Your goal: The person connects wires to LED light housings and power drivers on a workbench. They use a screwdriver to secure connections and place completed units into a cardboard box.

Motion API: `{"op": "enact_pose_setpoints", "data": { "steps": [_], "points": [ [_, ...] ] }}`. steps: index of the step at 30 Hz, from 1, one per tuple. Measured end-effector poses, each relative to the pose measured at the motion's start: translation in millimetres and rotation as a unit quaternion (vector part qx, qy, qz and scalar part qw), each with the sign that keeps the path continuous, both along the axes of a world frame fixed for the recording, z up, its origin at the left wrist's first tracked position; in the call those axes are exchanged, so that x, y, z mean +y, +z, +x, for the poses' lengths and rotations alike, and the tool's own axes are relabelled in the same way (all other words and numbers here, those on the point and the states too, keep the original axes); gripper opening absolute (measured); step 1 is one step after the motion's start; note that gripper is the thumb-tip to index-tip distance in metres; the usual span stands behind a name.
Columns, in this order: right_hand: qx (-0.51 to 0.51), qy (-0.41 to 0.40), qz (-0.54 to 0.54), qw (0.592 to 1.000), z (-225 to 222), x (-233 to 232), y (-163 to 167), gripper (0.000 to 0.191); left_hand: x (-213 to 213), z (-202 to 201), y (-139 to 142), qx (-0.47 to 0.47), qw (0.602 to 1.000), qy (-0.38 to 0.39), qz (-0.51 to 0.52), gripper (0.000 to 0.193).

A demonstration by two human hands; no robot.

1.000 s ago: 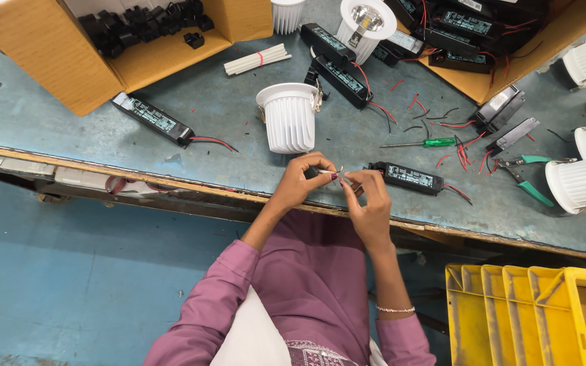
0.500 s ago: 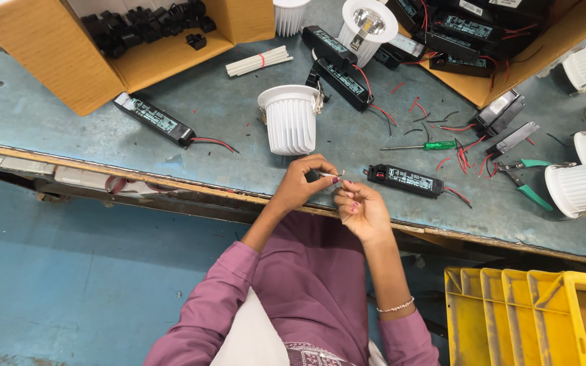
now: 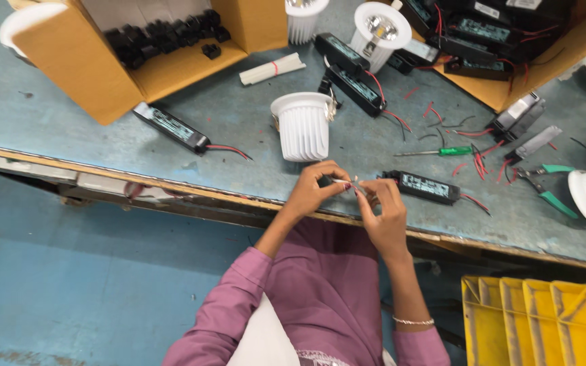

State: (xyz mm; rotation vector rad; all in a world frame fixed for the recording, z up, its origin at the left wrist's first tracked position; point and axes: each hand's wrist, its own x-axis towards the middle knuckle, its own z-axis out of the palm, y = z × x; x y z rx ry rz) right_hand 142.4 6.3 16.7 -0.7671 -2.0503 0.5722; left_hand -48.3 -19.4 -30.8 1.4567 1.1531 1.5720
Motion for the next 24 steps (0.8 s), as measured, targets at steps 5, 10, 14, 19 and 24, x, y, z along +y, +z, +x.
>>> {"op": "enact_pose_setpoints", "data": {
  "steps": [5,10,14,19,24],
  "points": [
    [-0.028,-0.007,0.06,0.998,0,-5,19,0.016,-5,6,11,-0.016,1.0,-0.01,0.001,0.014],
    [-0.017,-0.021,0.066,0.997,18,-8,32,0.014,-12,22,27,-0.02,0.999,-0.003,-0.027,0.014],
    [0.031,-0.012,-0.01,0.999,31,-7,37,0.015,-11,35,34,-0.04,0.999,-0.011,-0.016,0.013],
    [0.039,-0.013,-0.045,0.998,47,0,40,0.014,-8,49,41,-0.042,0.998,-0.01,-0.04,0.013],
    [0.115,0.006,-0.199,0.973,56,12,25,0.008,-4,57,44,-0.021,0.999,-0.004,-0.029,0.013]
  ]
}}
